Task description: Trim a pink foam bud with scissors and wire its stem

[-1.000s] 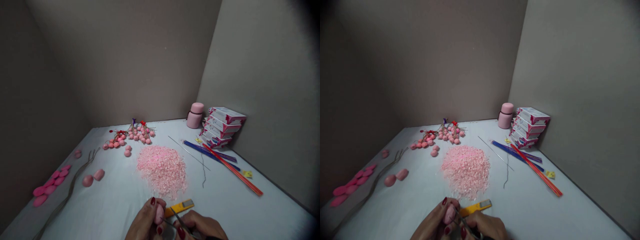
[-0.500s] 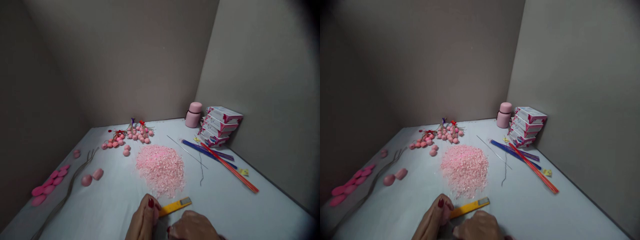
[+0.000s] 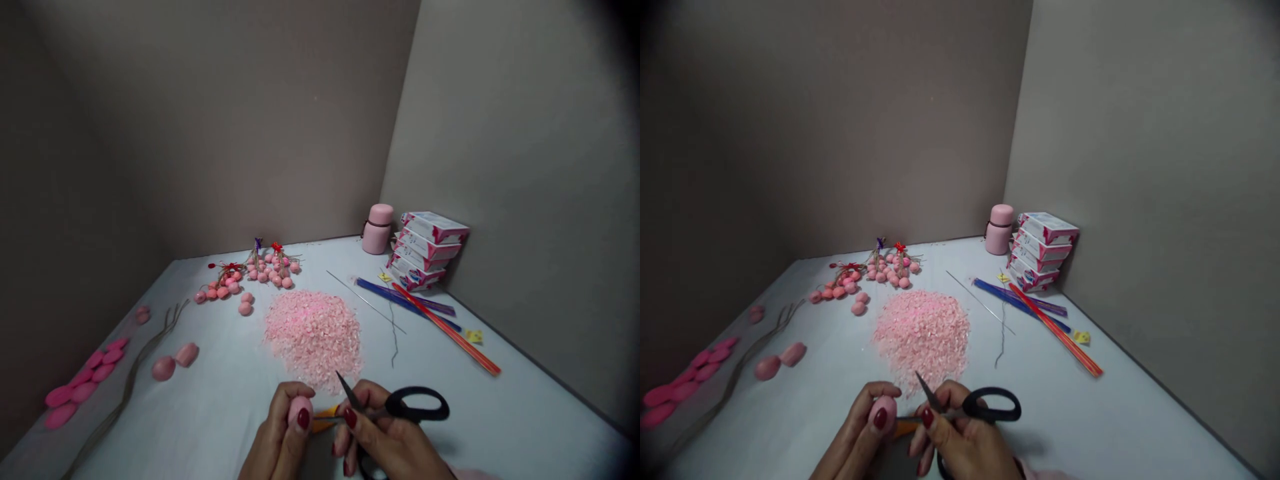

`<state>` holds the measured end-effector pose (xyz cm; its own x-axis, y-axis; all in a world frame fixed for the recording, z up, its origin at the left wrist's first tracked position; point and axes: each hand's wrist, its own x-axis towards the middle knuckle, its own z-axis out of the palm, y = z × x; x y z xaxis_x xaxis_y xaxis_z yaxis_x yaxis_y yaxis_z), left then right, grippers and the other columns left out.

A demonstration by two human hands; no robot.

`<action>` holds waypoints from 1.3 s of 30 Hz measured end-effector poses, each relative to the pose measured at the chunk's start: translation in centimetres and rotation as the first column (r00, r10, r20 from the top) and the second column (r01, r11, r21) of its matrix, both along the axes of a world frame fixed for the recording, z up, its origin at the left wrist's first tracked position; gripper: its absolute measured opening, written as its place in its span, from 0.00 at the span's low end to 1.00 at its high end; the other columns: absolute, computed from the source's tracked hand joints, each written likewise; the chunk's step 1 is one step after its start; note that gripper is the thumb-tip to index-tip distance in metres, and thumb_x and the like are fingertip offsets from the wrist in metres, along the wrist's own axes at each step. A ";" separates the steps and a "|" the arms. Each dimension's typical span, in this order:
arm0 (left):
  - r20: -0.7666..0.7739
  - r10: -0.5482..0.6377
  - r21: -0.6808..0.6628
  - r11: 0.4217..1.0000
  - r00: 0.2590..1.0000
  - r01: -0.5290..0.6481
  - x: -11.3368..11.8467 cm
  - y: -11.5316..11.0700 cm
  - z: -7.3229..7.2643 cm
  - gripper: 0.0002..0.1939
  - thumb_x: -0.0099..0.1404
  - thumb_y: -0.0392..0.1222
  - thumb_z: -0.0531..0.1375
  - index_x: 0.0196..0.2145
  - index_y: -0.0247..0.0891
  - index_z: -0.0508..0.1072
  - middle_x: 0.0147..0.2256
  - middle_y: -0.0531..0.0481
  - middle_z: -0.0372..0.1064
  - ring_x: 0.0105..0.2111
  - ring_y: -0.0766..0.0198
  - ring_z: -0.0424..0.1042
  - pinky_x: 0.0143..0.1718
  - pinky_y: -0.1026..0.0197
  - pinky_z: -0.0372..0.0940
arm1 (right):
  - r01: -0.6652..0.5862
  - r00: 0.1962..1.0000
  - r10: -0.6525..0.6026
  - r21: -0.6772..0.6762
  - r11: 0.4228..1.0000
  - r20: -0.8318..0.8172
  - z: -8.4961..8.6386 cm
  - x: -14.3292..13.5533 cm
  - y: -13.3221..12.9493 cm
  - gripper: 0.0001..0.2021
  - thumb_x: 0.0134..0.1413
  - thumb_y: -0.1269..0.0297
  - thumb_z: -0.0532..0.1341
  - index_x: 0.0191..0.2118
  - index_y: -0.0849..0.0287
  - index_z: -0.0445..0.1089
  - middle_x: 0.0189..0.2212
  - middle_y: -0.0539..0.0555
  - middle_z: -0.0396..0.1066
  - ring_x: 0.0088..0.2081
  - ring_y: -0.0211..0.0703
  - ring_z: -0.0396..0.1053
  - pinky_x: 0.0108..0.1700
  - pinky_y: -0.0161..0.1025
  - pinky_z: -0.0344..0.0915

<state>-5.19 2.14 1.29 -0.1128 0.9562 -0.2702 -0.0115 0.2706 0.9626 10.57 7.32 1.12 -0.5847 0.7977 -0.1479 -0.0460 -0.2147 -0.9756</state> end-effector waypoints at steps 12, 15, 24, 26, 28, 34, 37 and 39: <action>0.139 -0.049 0.052 0.998 0.989 0.043 -0.5 0.2 -0.9 0.24 0.59 0.66 0.47 0.29 0.41 0.62 0.20 0.59 0.52 0.20 0.67 0.47 0.23 0.61 0.42 | -0.012 0.981 -0.074 0.437 0.899 0.179 -0.6 0.3 -0.5 0.16 0.60 0.51 0.54 0.29 0.56 0.69 0.25 0.51 0.74 0.25 0.39 0.72 0.31 0.34 0.65; 0.130 -0.018 0.048 0.999 0.991 0.012 -0.5 0.2 -1.3 0.26 0.56 0.67 0.50 0.39 0.43 0.60 0.20 0.62 0.49 0.19 0.68 0.43 0.22 0.62 0.39 | 0.018 0.998 -0.028 0.158 0.987 0.061 -0.1 0.1 -0.5 0.18 0.57 0.46 0.56 0.30 0.58 0.64 0.26 0.52 0.74 0.25 0.38 0.71 0.30 0.34 0.65; 0.100 -0.056 0.008 0.998 0.993 0.055 -0.7 0.1 0.0 0.21 0.61 0.62 0.50 0.24 0.42 0.60 0.20 0.58 0.53 0.21 0.66 0.49 0.24 0.62 0.47 | -0.039 0.980 -0.046 0.414 0.909 0.194 0.0 0.5 -0.3 0.19 0.59 0.49 0.54 0.29 0.58 0.70 0.23 0.52 0.73 0.25 0.39 0.71 0.30 0.35 0.65; 0.134 -0.053 0.000 0.999 0.990 0.053 -0.7 0.2 -0.2 0.22 0.61 0.62 0.50 0.22 0.41 0.60 0.19 0.58 0.53 0.20 0.67 0.47 0.22 0.62 0.46 | -0.067 0.986 -0.021 0.513 0.856 0.163 -0.3 0.6 -0.2 0.20 0.60 0.49 0.53 0.29 0.59 0.71 0.23 0.53 0.74 0.25 0.39 0.72 0.29 0.34 0.66; 0.178 -0.051 0.004 0.999 0.983 0.051 -0.7 0.4 -0.5 0.22 0.61 0.62 0.50 0.22 0.41 0.60 0.18 0.59 0.51 0.18 0.69 0.44 0.21 0.63 0.43 | -0.081 0.991 0.009 0.547 0.833 0.133 -0.6 0.6 -0.2 0.19 0.61 0.50 0.53 0.30 0.59 0.71 0.24 0.53 0.75 0.25 0.38 0.72 0.29 0.34 0.66; 0.247 0.011 -0.047 0.999 0.969 0.001 -0.6 0.3 -0.6 0.24 0.54 0.66 0.53 0.35 0.43 0.66 0.17 0.63 0.45 0.17 0.71 0.41 0.20 0.64 0.36 | -0.033 0.981 -0.042 0.381 0.924 0.187 0.0 0.4 -0.4 0.18 0.60 0.50 0.55 0.29 0.59 0.70 0.25 0.53 0.74 0.26 0.39 0.72 0.30 0.34 0.66; 0.325 -0.019 -0.031 0.999 0.946 0.030 -0.4 0.1 -0.2 0.21 0.56 0.63 0.55 0.38 0.44 0.65 0.16 0.64 0.44 0.16 0.71 0.41 0.20 0.63 0.39 | 0.000 0.987 -0.049 0.313 0.950 0.151 0.4 0.3 -0.2 0.17 0.59 0.51 0.55 0.29 0.59 0.68 0.26 0.53 0.74 0.26 0.38 0.72 0.31 0.35 0.67; 0.289 -0.018 -0.010 1.000 0.957 0.022 -0.3 0.1 0.0 0.19 0.58 0.61 0.55 0.34 0.42 0.66 0.16 0.62 0.48 0.18 0.69 0.45 0.21 0.63 0.44 | -0.005 0.991 -0.037 0.314 0.950 0.127 0.5 0.4 -0.1 0.17 0.60 0.50 0.55 0.29 0.59 0.68 0.26 0.53 0.74 0.25 0.38 0.71 0.30 0.35 0.66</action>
<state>-5.50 2.20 1.33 -0.0089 0.9538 -0.3003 -0.2827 0.2857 0.9157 10.94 7.23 1.60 -0.5635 0.8253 0.0365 0.0847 0.1017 -0.9912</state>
